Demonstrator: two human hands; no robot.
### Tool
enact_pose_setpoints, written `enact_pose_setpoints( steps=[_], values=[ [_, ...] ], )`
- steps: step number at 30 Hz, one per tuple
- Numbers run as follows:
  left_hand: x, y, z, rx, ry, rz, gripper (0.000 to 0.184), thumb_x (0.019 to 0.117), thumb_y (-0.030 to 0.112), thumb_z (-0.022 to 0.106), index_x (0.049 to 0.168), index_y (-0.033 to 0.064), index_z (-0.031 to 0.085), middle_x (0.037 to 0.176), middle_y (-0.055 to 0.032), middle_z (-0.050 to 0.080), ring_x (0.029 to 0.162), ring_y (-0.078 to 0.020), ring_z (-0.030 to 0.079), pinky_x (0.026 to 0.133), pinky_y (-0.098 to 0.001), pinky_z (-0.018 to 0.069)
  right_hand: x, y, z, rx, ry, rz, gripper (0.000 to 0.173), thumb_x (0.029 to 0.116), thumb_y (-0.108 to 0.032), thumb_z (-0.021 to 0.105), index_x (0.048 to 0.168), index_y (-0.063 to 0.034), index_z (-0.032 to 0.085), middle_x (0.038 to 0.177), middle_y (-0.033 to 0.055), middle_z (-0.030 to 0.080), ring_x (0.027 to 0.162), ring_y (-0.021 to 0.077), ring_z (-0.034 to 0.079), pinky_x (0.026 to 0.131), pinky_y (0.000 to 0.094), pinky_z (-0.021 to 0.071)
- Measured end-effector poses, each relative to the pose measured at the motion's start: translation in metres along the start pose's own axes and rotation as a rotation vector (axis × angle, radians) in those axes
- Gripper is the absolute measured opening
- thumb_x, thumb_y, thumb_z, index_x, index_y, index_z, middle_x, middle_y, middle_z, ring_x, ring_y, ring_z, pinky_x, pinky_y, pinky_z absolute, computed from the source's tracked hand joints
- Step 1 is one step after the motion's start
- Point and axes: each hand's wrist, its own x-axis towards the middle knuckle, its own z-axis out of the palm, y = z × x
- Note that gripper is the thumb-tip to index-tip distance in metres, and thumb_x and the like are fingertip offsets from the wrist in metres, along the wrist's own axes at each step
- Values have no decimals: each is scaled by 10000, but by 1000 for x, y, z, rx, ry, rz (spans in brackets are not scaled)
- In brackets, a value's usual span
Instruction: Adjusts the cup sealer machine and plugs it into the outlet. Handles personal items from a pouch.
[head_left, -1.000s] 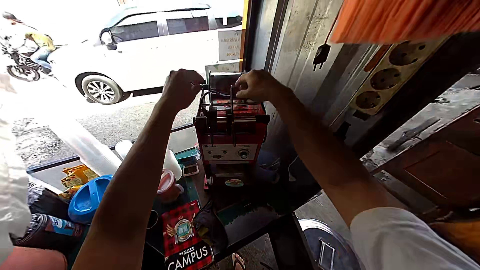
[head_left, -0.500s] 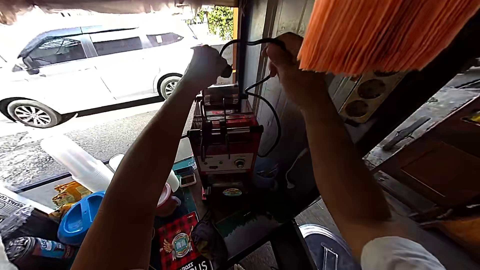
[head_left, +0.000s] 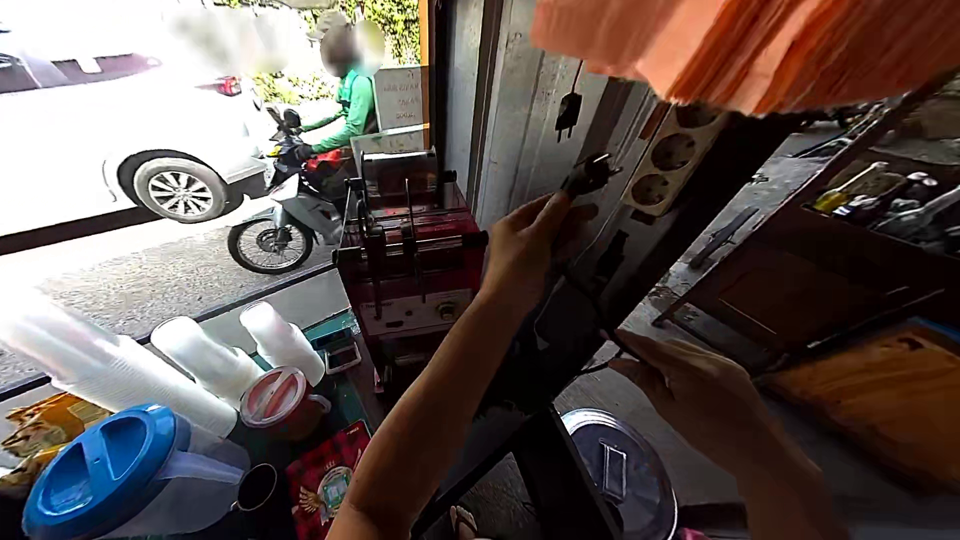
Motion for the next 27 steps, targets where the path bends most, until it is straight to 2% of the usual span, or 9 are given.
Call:
enact_pose_setpoints(
  steps=[5, 11, 13, 15, 17, 19, 20, 22, 27],
  values=[
    [1, -38, 15, -115, -25, 74, 249, 1090, 121, 464, 1272, -26, 549, 1015, -127, 729, 782, -128, 704, 713, -259, 589, -33, 36, -6, -90, -9, 288, 314, 1029, -308, 538, 1041, -48, 713, 852, 117, 696, 653, 278, 662, 555, 495, 534],
    [13, -25, 3, -42, -202, 246, 399, 1029, 32, 552, 1413, 10, 444, 1164, -141, 691, 1040, -222, 707, 947, -394, 585, -51, 32, 93, 286, 152, 520, 379, 987, -184, 636, 1299, 32, 641, 1310, 245, 624, 939, 243, 721, 770, 367, 627],
    [17, -6, -1, 93, -322, 361, 524, 1021, 41, 569, 1502, -53, 386, 1214, -129, 687, 1097, -190, 683, 980, -356, 560, -58, 9, 140, 358, 178, 659, 383, 986, -188, 622, 1279, 59, 625, 1257, 255, 632, 912, 269, 712, 756, 402, 616],
    [25, 13, -2, 191, -413, 522, 401, 998, 27, 605, 1363, -118, 521, 1190, -131, 699, 1108, -190, 675, 1008, -370, 556, -52, -5, 174, 481, -105, 807, 430, 1017, -270, 593, 1297, 56, 614, 1212, 244, 667, 983, 312, 707, 876, 478, 591],
    [35, 31, -4, 286, -426, 650, 221, 957, 23, 668, 1159, -56, 626, 1079, -87, 728, 1047, -165, 695, 972, -369, 573, -31, 1, 213, 540, -374, 904, 603, 1038, -415, 568, 1447, 25, 516, 1331, 254, 622, 1158, 357, 660, 1016, 523, 530],
    [40, 45, -8, 416, -326, 722, 106, 908, -3, 726, 968, 14, 640, 909, -36, 719, 905, -124, 709, 872, -341, 603, -7, 14, 249, 515, -434, 1014, 683, 1051, -492, 513, 1514, 5, 450, 1417, 268, 567, 1271, 391, 597, 1075, 557, 471],
    [41, 52, -9, 500, -263, 763, 110, 885, -19, 743, 903, 29, 645, 842, -16, 704, 833, -101, 704, 804, -312, 610, 3, 23, 266, 549, -427, 1097, 667, 1066, -521, 457, 1490, -8, 486, 1373, 248, 604, 1218, 361, 634, 1035, 530, 503],
    [40, 59, -11, 655, -187, 843, 140, 880, -37, 737, 858, 54, 633, 793, 19, 686, 756, -47, 679, 714, -248, 594, 17, 38, 295, 716, -401, 1271, 701, 1075, -609, 334, 1268, 3, 616, 1073, 201, 686, 873, 265, 710, 769, 414, 587],
    [41, 42, -13, 870, -203, 1018, 66, 958, 14, 648, 979, -45, 669, 901, -42, 719, 831, -46, 699, 759, -251, 605, 14, 49, 303, 732, -437, 1243, 726, 1072, -606, 331, 1168, 27, 674, 1025, 226, 686, 868, 313, 695, 820, 492, 574]
  ],
)
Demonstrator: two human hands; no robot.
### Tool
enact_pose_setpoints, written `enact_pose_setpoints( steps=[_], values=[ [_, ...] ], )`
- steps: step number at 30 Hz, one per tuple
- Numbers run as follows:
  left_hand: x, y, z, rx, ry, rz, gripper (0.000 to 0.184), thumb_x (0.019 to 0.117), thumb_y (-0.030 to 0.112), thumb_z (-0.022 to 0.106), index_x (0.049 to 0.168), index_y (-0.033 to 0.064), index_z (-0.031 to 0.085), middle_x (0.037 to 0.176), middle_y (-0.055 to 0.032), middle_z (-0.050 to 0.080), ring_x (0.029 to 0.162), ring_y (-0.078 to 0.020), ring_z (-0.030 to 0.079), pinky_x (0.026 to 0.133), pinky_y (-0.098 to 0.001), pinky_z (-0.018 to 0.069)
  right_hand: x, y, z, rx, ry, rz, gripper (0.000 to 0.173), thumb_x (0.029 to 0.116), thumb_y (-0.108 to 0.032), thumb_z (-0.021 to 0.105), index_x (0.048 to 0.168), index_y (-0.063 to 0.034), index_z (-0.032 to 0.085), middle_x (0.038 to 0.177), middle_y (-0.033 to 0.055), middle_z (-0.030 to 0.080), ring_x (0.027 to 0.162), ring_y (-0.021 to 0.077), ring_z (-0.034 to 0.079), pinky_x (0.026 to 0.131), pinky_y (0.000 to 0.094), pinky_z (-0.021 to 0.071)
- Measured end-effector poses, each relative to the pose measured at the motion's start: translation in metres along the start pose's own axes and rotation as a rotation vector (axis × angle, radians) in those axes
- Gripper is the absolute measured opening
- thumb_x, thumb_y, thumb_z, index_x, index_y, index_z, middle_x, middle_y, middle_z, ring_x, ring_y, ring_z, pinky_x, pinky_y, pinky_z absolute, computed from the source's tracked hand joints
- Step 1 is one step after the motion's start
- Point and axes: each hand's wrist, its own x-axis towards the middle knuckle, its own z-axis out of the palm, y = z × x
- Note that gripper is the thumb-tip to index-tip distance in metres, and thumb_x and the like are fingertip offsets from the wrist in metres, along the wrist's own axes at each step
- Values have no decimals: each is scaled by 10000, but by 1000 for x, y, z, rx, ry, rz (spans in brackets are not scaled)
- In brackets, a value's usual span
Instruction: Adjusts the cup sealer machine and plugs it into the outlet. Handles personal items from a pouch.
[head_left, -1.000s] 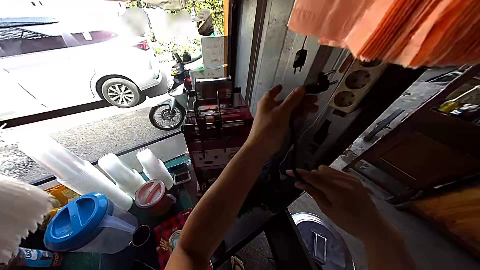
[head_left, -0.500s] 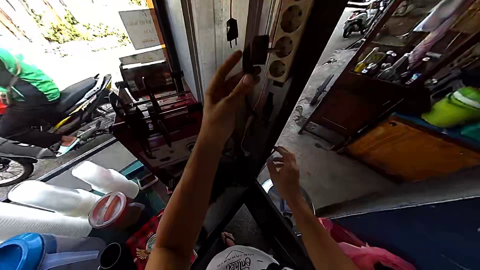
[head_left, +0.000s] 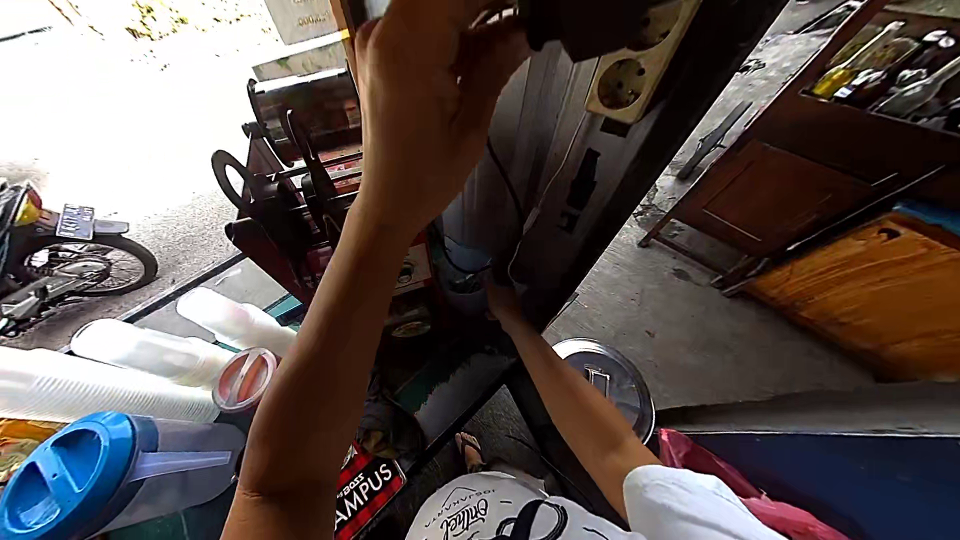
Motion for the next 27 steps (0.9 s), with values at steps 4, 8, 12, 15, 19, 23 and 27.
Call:
enact_pose_setpoints(
  steps=[4, 8, 12, 15, 19, 23, 27],
  values=[
    [-14, -13, 12, -117, -6, 19, 147, 984, -17, 603, 1097, -111, 608, 1040, -124, 744, 989, -125, 730, 872, -322, 621, -65, 24, -38, -35, -42, -96, 759, 1087, -604, 252, 998, -2, 706, 858, 124, 694, 706, 227, 663, 689, 443, 573],
    [-23, -22, 27, -258, -13, -12, 192, 989, -34, 585, 1142, -150, 575, 1087, -178, 727, 1052, -192, 724, 918, -382, 617, -130, 42, -92, -208, -124, -83, 717, 1081, -604, 294, 902, -40, 699, 788, 77, 679, 650, 194, 648, 648, 428, 558],
    [-36, -21, 49, -327, -8, 4, 196, 960, -84, 570, 1138, -166, 560, 1085, -184, 718, 1035, -180, 719, 899, -358, 612, -160, 28, -117, -267, -196, -133, 674, 1085, -583, 318, 892, -59, 695, 749, 35, 668, 629, 145, 642, 634, 386, 555],
    [-54, -21, 65, -376, 1, -34, 178, 949, -117, 566, 1123, -153, 553, 1073, -187, 710, 1005, -176, 720, 865, -345, 618, -143, 3, -96, -217, -178, -199, 655, 1107, -525, 308, 948, -28, 704, 796, 65, 683, 661, 160, 659, 661, 384, 576],
    [-75, -22, 76, -379, 32, -111, 189, 929, -142, 556, 1118, -139, 554, 1074, -203, 717, 1004, -200, 728, 867, -358, 616, -85, -17, -63, -238, -10, -296, 702, 1107, -533, 291, 990, 18, 709, 853, 176, 691, 790, 302, 693, 792, 519, 564],
    [-95, -26, 80, -402, 58, -221, 211, 923, -126, 605, 1122, -105, 540, 1030, -142, 710, 937, -131, 711, 825, -309, 616, -45, -20, -56, -299, 95, -302, 767, 1104, -552, 258, 887, 49, 682, 826, 235, 673, 810, 379, 691, 789, 578, 542],
    [-110, -27, 83, -466, 81, -326, 265, 904, -129, 634, 1148, -92, 537, 1031, -121, 672, 936, -134, 689, 828, -307, 611, -24, -15, -61, -219, 101, -207, 780, 1091, -588, 269, 926, 59, 672, 821, 226, 663, 765, 355, 684, 768, 552, 560]
  ],
)
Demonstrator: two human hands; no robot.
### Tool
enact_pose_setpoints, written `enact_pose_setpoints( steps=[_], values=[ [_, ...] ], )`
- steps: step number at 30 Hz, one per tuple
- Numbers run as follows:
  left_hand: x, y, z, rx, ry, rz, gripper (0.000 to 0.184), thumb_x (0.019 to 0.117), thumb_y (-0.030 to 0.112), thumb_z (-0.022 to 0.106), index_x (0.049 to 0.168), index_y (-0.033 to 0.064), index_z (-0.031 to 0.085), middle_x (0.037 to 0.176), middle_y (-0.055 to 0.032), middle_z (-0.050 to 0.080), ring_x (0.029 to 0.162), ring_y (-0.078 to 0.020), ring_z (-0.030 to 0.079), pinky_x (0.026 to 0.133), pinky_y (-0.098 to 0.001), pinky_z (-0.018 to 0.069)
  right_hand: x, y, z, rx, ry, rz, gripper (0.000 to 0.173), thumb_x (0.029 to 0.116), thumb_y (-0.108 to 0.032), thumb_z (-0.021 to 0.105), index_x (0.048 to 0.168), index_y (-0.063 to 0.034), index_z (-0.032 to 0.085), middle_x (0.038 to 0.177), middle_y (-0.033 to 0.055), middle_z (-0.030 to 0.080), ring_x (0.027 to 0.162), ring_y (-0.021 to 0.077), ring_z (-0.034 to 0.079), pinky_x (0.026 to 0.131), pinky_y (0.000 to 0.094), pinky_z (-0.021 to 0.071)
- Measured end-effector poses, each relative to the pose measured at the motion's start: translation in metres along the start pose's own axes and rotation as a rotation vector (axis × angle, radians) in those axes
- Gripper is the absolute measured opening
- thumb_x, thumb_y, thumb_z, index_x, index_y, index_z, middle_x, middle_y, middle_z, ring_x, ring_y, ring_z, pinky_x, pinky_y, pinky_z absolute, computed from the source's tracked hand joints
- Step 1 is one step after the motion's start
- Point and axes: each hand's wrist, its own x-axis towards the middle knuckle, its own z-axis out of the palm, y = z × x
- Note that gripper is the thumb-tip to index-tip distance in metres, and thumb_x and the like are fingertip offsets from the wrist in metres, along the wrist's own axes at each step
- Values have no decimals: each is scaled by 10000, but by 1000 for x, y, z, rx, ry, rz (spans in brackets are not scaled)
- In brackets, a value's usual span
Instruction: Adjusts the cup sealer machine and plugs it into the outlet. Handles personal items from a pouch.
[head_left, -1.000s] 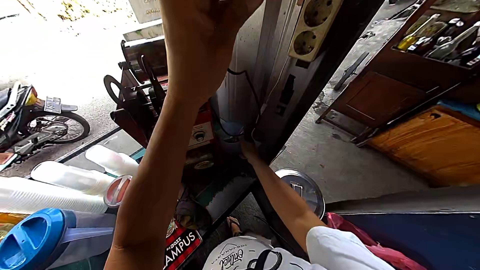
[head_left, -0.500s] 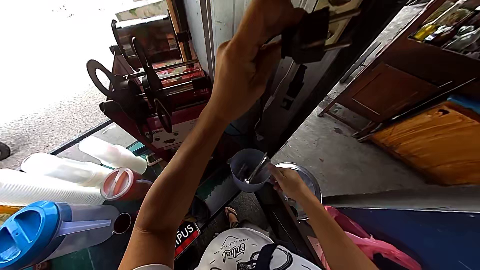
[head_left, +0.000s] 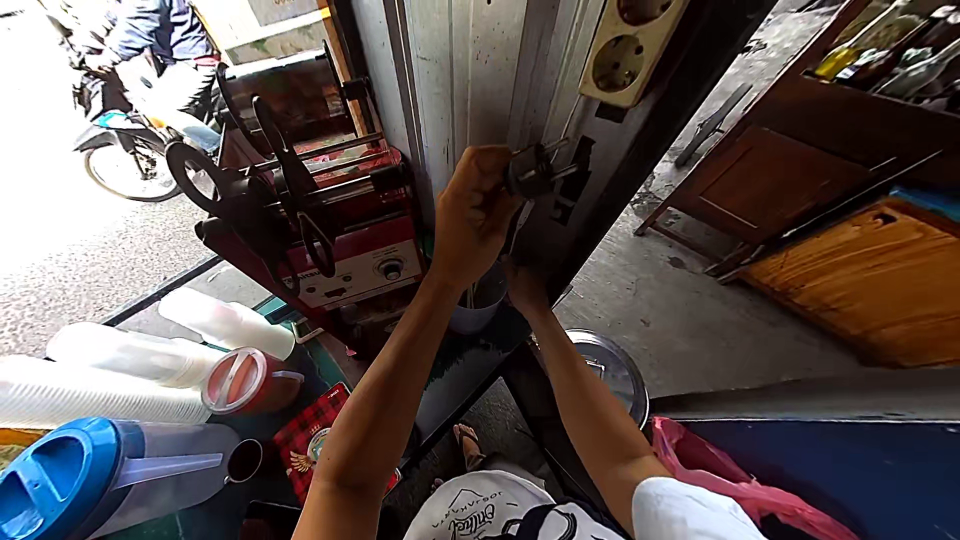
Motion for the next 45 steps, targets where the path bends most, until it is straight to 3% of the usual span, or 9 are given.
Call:
enact_pose_setpoints(
  steps=[5, 9, 11, 15, 23, 30, 33, 37, 45],
  values=[
    [0, 0, -5, -57, -2, -64, 304, 913, -115, 637, 1188, -95, 509, 1086, -179, 699, 997, -221, 718, 874, -386, 618, -2, 7, 21, 134, 123, 120, 719, 1124, -475, 207, 977, 22, 705, 827, 161, 698, 726, 268, 698, 736, 467, 586],
    [1, -12, -6, -58, 59, -142, 308, 935, -88, 646, 1207, -65, 503, 1080, -157, 705, 992, -234, 724, 895, -422, 620, 10, -8, 49, 301, 10, 198, 783, 1111, -532, 138, 1078, 47, 664, 902, 181, 676, 744, 263, 687, 723, 432, 592],
    [-3, -25, -5, -52, 124, -193, 299, 952, -66, 637, 1216, -56, 497, 1090, -172, 711, 1007, -258, 728, 909, -439, 616, 24, -13, 65, 228, 4, 163, 721, 1121, -499, 171, 1206, 46, 637, 1004, 215, 692, 845, 302, 713, 788, 464, 598],
    [-7, -40, 3, -44, 261, -378, 332, 999, -16, 581, 1310, -70, 479, 1151, -195, 700, 1056, -278, 714, 931, -439, 606, 33, -25, 74, -20, 152, 123, 619, 1132, -410, 237, 1236, 29, 660, 1170, 226, 706, 1121, 353, 685, 967, 527, 530],
    [16, -26, 24, 28, 219, -334, 269, 1015, 72, 625, 1239, -67, 577, 1056, -161, 724, 912, -245, 752, 809, -413, 662, 26, -6, 74, -106, 118, 142, 621, 1118, -475, 303, 1207, 22, 665, 1173, 213, 700, 1130, 343, 679, 966, 520, 530],
    [17, 7, 65, 40, 214, -270, 298, 981, 70, 683, 1252, -19, 598, 988, -111, 734, 821, -168, 751, 735, -344, 658, -52, -48, 6, 44, -124, 141, 546, 1098, -286, 489, 1510, 61, 396, 1437, 267, 555, 1341, 362, 550, 1135, 487, 414],
    [22, 5, 80, 24, 243, -312, 494, 981, 86, 692, 1430, 75, 488, 927, -121, 723, 743, -188, 738, 661, -352, 651, -65, 8, 20, -103, -54, -97, 496, 1032, -300, 583, 1384, 49, 564, 1352, 258, 610, 1282, 367, 583, 1108, 517, 446],
    [31, 5, 92, 37, 306, -306, 401, 981, 70, 684, 1356, 50, 541, 871, -116, 708, 689, -176, 722, 635, -348, 646, -95, 56, 1, -190, -76, -107, 445, 1006, -334, 616, 1323, -24, 647, 1315, 197, 651, 1215, 320, 639, 1060, 502, 503],
    [42, 13, 99, 89, 262, -315, 355, 998, 85, 660, 1335, 52, 552, 813, -108, 682, 580, -164, 671, 529, -327, 612, -134, 112, -38, -324, 39, -78, 382, 990, -260, 653, 1256, 12, 677, 1238, 212, 685, 1111, 335, 689, 993, 494, 543]
  ],
)
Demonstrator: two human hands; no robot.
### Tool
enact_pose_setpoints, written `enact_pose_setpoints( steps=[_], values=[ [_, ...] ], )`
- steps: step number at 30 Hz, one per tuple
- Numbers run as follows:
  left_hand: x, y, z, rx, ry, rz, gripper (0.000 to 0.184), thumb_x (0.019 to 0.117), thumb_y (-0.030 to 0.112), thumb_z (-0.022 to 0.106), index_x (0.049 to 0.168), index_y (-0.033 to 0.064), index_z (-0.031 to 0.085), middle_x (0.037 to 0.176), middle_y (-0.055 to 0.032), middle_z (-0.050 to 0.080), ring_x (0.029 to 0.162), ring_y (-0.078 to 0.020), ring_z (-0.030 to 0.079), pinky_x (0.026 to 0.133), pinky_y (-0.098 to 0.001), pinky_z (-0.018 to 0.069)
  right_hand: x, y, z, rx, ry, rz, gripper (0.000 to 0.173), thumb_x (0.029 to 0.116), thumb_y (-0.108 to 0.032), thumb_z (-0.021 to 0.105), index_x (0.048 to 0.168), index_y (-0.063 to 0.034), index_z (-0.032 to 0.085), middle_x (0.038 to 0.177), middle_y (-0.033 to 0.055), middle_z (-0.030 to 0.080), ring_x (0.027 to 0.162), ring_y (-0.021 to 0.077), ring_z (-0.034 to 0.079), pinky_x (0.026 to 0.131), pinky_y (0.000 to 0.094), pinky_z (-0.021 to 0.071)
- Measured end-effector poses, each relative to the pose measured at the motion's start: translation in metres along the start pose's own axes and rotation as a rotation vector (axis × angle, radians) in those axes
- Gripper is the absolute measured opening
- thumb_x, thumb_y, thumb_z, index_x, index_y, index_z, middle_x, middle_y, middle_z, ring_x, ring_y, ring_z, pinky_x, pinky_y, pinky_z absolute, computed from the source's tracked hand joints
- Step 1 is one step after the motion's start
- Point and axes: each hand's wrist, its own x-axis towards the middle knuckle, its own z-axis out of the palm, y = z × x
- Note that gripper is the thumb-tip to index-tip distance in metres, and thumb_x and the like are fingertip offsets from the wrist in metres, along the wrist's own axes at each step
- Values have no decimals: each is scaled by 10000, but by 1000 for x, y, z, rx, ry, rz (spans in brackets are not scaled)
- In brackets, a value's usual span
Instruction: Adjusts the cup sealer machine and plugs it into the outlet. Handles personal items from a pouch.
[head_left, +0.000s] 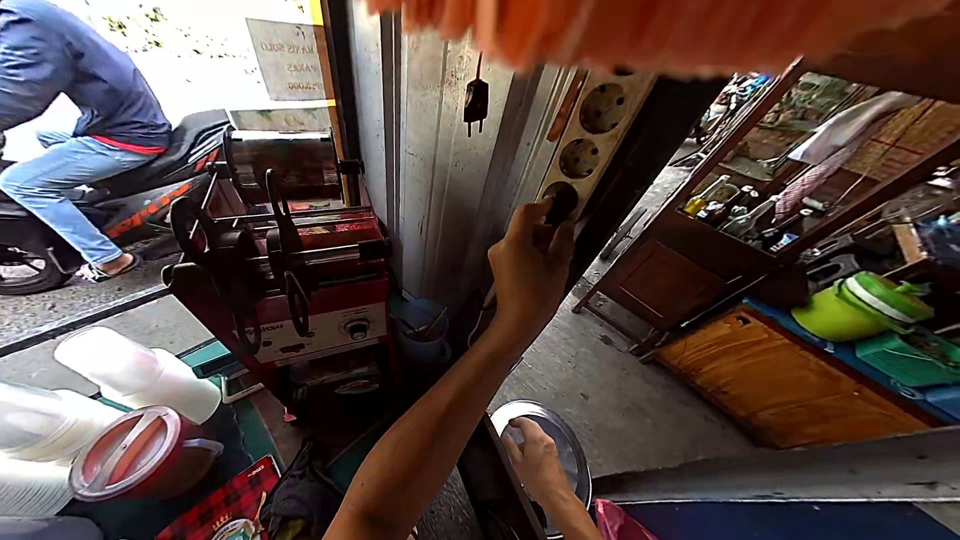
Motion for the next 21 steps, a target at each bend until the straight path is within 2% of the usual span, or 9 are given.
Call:
enact_pose_setpoints(
  steps=[3, 6, 9, 12, 15, 17, 19, 21],
  values=[
    [8, 3, 2, 53, -24, -46, 334, 1003, 107, 655, 1321, 49, 571, 795, -101, 685, 564, -158, 661, 516, -327, 598, -2, 5, -8, -4, 44, -46, 363, 978, -250, 667, 1225, 14, 691, 1202, 212, 695, 1039, 325, 709, 941, 480, 570],
    [16, 7, -5, 119, -64, -80, 312, 997, 133, 679, 1283, 21, 626, 813, -104, 710, 601, -161, 667, 573, -339, 595, -1, -3, -24, 22, 5, -73, 374, 976, -260, 661, 1244, -1, 688, 1202, 196, 697, 969, 302, 718, 896, 475, 582],
    [19, 11, -9, 175, -113, -92, 299, 1016, 164, 654, 1281, 25, 649, 841, -113, 732, 648, -186, 697, 629, -380, 612, 8, -16, -47, 56, -40, -156, 337, 982, -256, 666, 1230, -31, 704, 1105, 149, 727, 829, 246, 716, 815, 457, 598],
    [17, 15, -14, 268, -144, -111, 336, 1055, 186, 584, 1364, 65, 640, 940, -137, 752, 752, -246, 730, 717, -473, 620, 22, -42, -83, 128, 134, -310, 231, 993, -240, 642, 1058, -43, 743, 883, 80, 759, 733, 200, 742, 714, 449, 641],
    [19, 23, -22, 402, -193, -121, 343, 1080, 228, 521, 1379, 134, 657, 1041, -145, 755, 925, -322, 726, 819, -572, 572, 17, -83, -131, 337, 327, -483, 226, 979, -233, 640, 970, -20, 715, 731, 5, 707, 601, 82, 687, 567, 294, 614],
    [20, 30, -28, 489, -261, -145, 371, 1083, 253, 496, 1423, 194, 632, 1062, -139, 759, 982, -343, 720, 841, -603, 554, 9, -103, -152, 474, 227, -639, 193, 1006, -251, 628, 982, -74, 701, 718, -84, 688, 591, 11, 662, 547, 208, 595],
    [19, 41, -33, 560, -332, -183, 424, 1076, 253, 497, 1495, 223, 558, 1065, -149, 754, 986, -354, 719, 823, -610, 558, 5, -120, -155, 414, -13, -717, 273, 1023, -327, 608, 1074, -82, 718, 801, -74, 721, 672, 26, 692, 611, 215, 612],
    [10, 55, -37, 599, -403, -212, 523, 1063, 267, 535, 1572, 207, 433, 1144, -170, 724, 1007, -361, 710, 815, -596, 567, 6, -144, -132, 188, -104, -709, 330, 978, -403, 618, 1068, -104, 724, 857, -45, 738, 746, 39, 707, 679, 259, 615]
  ],
)
